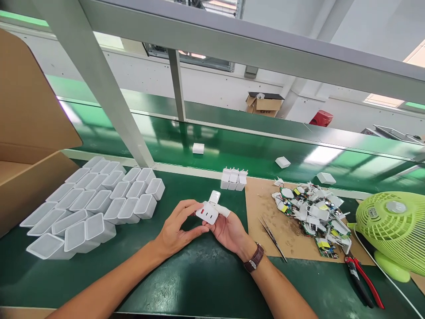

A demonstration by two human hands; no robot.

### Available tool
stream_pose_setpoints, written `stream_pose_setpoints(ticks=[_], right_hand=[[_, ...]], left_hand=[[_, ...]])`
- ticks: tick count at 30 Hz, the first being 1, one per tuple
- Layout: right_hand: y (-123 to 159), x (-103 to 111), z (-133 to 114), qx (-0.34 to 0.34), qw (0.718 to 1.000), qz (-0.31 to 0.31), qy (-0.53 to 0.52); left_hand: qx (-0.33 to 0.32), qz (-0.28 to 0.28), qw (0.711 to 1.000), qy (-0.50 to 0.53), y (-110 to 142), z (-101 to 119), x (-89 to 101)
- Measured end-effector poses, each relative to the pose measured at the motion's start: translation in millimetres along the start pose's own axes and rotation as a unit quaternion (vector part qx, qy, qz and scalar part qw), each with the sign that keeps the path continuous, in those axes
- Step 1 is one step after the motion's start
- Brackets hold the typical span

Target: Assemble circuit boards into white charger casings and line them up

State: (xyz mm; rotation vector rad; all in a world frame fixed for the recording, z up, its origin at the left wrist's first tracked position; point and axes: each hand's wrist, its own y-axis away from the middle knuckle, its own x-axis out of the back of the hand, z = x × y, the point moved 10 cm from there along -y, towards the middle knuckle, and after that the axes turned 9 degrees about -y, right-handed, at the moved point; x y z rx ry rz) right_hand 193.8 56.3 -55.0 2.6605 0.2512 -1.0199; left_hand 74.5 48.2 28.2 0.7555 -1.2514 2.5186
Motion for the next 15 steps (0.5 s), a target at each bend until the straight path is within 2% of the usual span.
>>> stream_pose_setpoints(ticks=[5,8,10,13,15], right_hand=[[-0.2,0.2,-2.1,0.01,1.0,0.002,0.023],[2.8,6.6,-14.3,0.091,0.983,0.029,0.155],[9.2,10.5,-27.7,0.179,0.938,0.067,0.289],[16.4,6.1,-32.4,0.26,0.858,0.073,0.437],[14.9,4.7,-26.7,0.263,0.841,0.055,0.47]], left_hand=[[0.005,-0.001,1.0,0.01,1.8,-0.9,2.5],[0.053,-0.017,0.998,0.026,2.9,-12.1,2.8],[0.079,-0.043,0.995,0.045,2.6,-18.6,0.2],[0.052,-0.092,0.992,0.075,0.0,-15.2,-6.8],[0.015,-0.114,0.989,0.096,-1.1,-8.8,-9.9]])
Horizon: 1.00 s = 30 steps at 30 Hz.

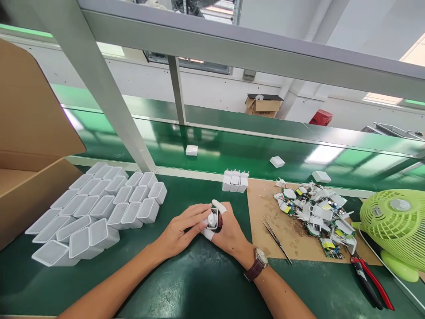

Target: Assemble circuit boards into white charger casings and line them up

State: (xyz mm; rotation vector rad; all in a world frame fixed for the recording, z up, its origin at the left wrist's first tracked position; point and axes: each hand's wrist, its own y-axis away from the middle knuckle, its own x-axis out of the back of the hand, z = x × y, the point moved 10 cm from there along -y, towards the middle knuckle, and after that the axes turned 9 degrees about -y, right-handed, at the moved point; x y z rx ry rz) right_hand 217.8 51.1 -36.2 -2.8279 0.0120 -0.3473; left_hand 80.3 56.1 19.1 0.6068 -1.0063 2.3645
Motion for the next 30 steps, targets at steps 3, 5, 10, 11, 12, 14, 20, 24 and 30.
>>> stream_pose_setpoints(ticks=[3,5,10,11,12,14,20,24,30], right_hand=[[-0.9,-4.8,6.5,-0.022,0.999,-0.024,-0.013],[-1.8,-8.6,8.4,-0.041,0.997,-0.05,-0.043],[-1.4,-15.3,12.2,-0.062,0.991,-0.1,-0.066],[-1.4,-15.2,14.5,-0.065,0.991,-0.099,-0.061],[-1.5,-15.4,16.7,-0.067,0.991,-0.098,-0.059],[-1.8,-16.2,19.6,-0.068,0.991,-0.098,-0.063],[-3.3,-13.2,9.4,-0.032,0.995,-0.098,0.007],[-3.4,-11.5,4.6,-0.047,0.993,-0.107,0.014],[-4.8,-10.5,3.8,-0.048,0.994,-0.103,0.008]], left_hand=[[-0.012,-0.048,0.999,0.02,0.4,2.2,-7.2],[0.014,-0.078,0.996,0.03,1.4,-1.5,-9.4],[0.08,-0.138,0.984,0.083,-2.5,-11.2,-3.7],[0.091,-0.159,0.978,0.097,-4.0,-12.7,-4.7],[0.101,-0.181,0.972,0.108,-5.5,-14.0,-6.4],[0.116,-0.209,0.963,0.121,-8.8,-16.0,-10.6],[0.129,-0.057,0.99,0.03,-21.8,-18.4,1.5],[0.117,-0.056,0.99,-0.058,-20.7,-15.0,-2.5],[-0.011,-0.084,0.975,-0.204,-18.4,4.2,-6.0]])
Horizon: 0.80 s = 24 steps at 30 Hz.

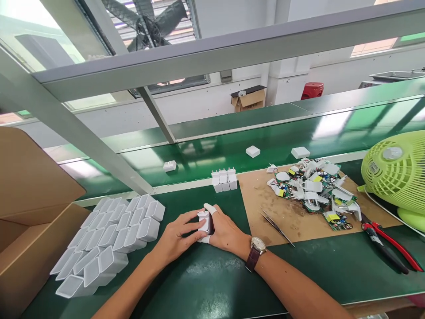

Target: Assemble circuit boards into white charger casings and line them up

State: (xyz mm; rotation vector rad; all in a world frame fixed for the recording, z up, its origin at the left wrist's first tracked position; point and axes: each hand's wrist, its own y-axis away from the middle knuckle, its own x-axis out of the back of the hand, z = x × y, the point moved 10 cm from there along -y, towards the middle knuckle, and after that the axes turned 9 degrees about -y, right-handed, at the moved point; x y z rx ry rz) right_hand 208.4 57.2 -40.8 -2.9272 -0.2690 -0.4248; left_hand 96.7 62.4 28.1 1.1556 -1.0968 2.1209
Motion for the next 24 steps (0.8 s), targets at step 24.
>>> stream_pose_setpoints(ticks=[24], right_hand=[[12.7,-10.0,-8.1,0.094,0.984,0.012,0.153]], left_hand=[[0.163,-0.098,0.981,0.043,-115.4,-100.6,-22.6]])
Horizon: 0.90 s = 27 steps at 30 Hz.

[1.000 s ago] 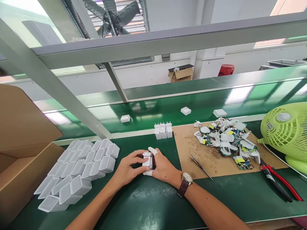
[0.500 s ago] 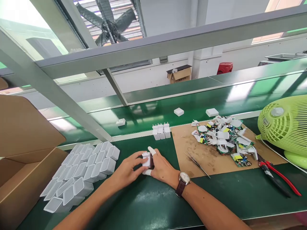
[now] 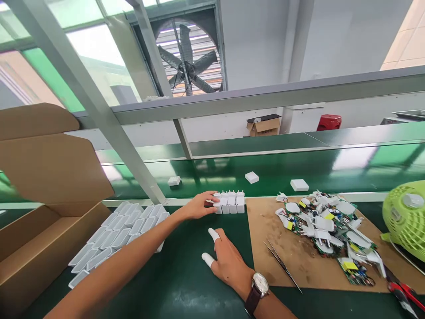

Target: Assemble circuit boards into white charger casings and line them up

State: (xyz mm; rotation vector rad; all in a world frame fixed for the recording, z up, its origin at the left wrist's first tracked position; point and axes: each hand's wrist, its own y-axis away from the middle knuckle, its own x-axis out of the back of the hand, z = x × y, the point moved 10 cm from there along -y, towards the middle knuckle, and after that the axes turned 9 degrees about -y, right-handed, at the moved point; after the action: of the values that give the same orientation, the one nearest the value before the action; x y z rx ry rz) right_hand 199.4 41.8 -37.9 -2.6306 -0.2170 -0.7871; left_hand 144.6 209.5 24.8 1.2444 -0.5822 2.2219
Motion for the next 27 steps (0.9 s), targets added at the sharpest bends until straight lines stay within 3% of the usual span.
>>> stream_pose_setpoints(ticks=[2,4,8,11,14,17,23,25,27], right_hand=[[1.8,-2.4,-2.8,0.006,1.0,-0.006,0.001],[3.5,-2.3,-10.6,0.028,1.0,-0.008,0.002],[1.9,-6.3,-15.2,0.015,0.999,-0.034,0.021],[-4.1,-15.5,3.5,-0.063,0.996,-0.063,0.024],[-13.1,-24.6,18.3,-0.082,0.994,-0.074,0.016],[-20.3,-34.6,29.8,-0.093,0.991,-0.098,0.015],[-24.7,-36.4,39.8,-0.108,0.991,-0.071,0.018],[-26.4,-39.1,42.9,-0.099,0.994,-0.045,0.031],[-28.3,-44.6,50.2,-0.107,0.993,-0.021,0.051]], left_hand=[[0.025,-0.009,1.0,-0.004,-7.6,-19.0,22.4],[0.077,0.013,0.997,-0.025,-16.7,-49.8,56.8],[0.241,0.081,0.96,-0.119,-23.1,-126.6,118.5],[0.372,0.098,0.906,-0.177,-14.2,-177.8,136.8],[0.444,0.099,0.866,-0.21,-13.4,-207.7,140.8],[0.425,0.087,0.872,-0.229,-43.9,-209.4,132.5],[0.261,0.032,0.937,-0.229,-161.9,-150.5,66.5],[0.246,0.039,0.94,-0.235,-187.3,-136.5,54.4],[0.254,0.056,0.935,-0.24,-199.6,-133.8,55.0]])
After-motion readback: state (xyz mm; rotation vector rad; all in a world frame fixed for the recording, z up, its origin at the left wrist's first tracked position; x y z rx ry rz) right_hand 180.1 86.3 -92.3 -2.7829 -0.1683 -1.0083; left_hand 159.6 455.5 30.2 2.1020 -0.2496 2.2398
